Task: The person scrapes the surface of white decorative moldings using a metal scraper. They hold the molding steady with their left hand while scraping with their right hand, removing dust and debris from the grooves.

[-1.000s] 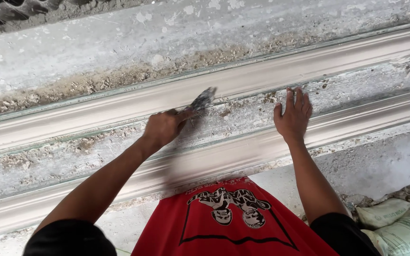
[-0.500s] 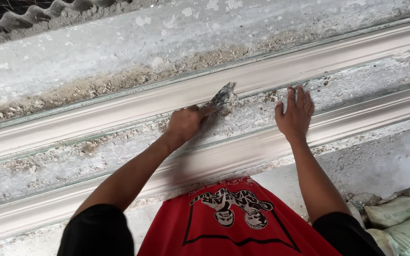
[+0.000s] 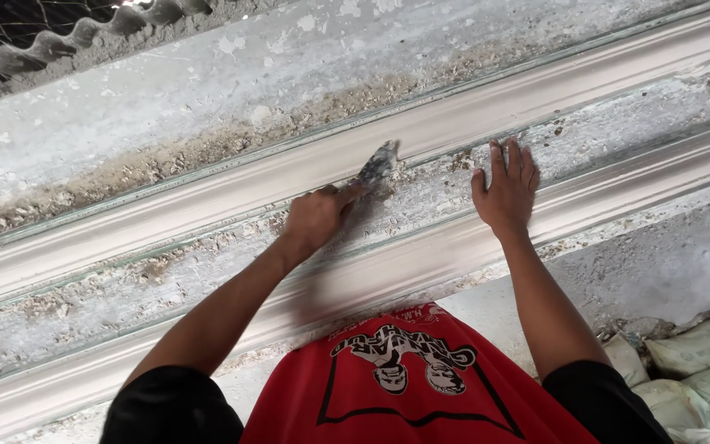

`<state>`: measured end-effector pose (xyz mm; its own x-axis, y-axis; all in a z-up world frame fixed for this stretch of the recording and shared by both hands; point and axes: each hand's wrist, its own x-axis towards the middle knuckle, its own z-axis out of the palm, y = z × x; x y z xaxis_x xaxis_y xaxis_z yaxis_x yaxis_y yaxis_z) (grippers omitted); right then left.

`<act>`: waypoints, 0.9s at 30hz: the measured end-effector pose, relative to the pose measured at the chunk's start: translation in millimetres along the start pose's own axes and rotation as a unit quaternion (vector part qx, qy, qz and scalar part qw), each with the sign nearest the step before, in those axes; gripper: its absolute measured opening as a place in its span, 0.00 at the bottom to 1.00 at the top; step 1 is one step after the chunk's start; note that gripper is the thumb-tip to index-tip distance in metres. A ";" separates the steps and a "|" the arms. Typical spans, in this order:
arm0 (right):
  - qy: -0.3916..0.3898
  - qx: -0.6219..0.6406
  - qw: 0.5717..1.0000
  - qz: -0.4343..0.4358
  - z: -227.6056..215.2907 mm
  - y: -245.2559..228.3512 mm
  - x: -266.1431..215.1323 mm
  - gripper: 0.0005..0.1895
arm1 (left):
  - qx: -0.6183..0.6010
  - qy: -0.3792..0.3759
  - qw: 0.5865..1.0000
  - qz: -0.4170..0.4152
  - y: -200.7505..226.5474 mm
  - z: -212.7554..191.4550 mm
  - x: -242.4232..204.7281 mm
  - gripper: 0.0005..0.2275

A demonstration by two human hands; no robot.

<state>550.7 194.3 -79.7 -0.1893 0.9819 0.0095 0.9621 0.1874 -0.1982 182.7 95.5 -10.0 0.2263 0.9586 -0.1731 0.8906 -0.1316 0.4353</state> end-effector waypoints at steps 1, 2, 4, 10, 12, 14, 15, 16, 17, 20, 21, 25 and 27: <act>-0.002 0.000 1.000 -0.002 0.3 1.3 -1.2 0.32 | -0.007 -0.002 1.000 -0.001 -0.7 -4.3 -3.1 0.15; -0.001 0.000 1.000 0.000 0.3 1.4 -1.2 0.32 | -0.006 -0.003 1.000 0.001 -4.2 -6.1 -5.3 0.15; 0.004 -0.001 1.000 0.001 0.8 0.2 -1.4 0.32 | -0.001 -0.013 1.000 -0.006 -11.8 -10.5 -10.6 0.16; 0.006 -0.003 1.000 -0.004 -0.8 -1.7 -1.0 0.32 | 0.017 -0.014 1.000 0.015 6.2 13.2 18.2 0.15; 0.002 -0.003 1.000 -0.002 -1.8 -1.4 0.1 0.32 | 0.008 -0.013 1.000 0.016 1.3 5.4 11.3 0.15; -0.002 -0.002 1.000 0.001 -1.2 -0.5 -0.8 0.32 | 0.001 -0.014 1.000 0.017 0.8 -4.9 7.7 0.15; 0.006 -0.004 1.000 0.000 -0.2 -0.5 -0.6 0.32 | -0.001 -0.030 1.000 0.003 1.8 -11.9 8.0 0.15; 0.011 -0.007 1.000 -0.002 0.5 0.0 -2.2 0.32 | -0.003 -0.048 0.999 -0.012 3.8 -18.0 6.6 0.15; 0.010 -0.008 1.000 -0.001 -1.1 -0.5 -2.1 0.32 | -0.004 -0.049 0.999 -0.012 7.0 -7.4 14.7 0.15; 0.013 -0.002 1.000 -0.007 -3.1 -3.0 -2.0 0.32 | 0.003 -0.034 0.999 -0.007 14.7 15.5 30.1 0.15; 0.016 -0.001 1.000 -0.012 -2.9 -1.9 -2.6 0.32 | -0.002 -0.024 1.000 0.003 17.9 16.9 31.7 0.15; 0.013 -0.007 1.000 -0.015 -2.6 -0.6 -1.7 0.32 | -0.013 -0.039 0.999 0.003 13.3 -0.2 21.9 0.16; 0.016 -0.008 1.000 -0.010 -2.2 -1.5 -1.3 0.32 | -0.012 -0.046 0.999 -0.001 10.8 -3.5 24.5 0.16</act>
<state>549.9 192.8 -77.3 -0.2031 0.9782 0.0438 0.9611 0.2077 -0.1821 196.5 118.4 -6.4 0.2609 0.9313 -0.2542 0.8820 -0.1229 0.4550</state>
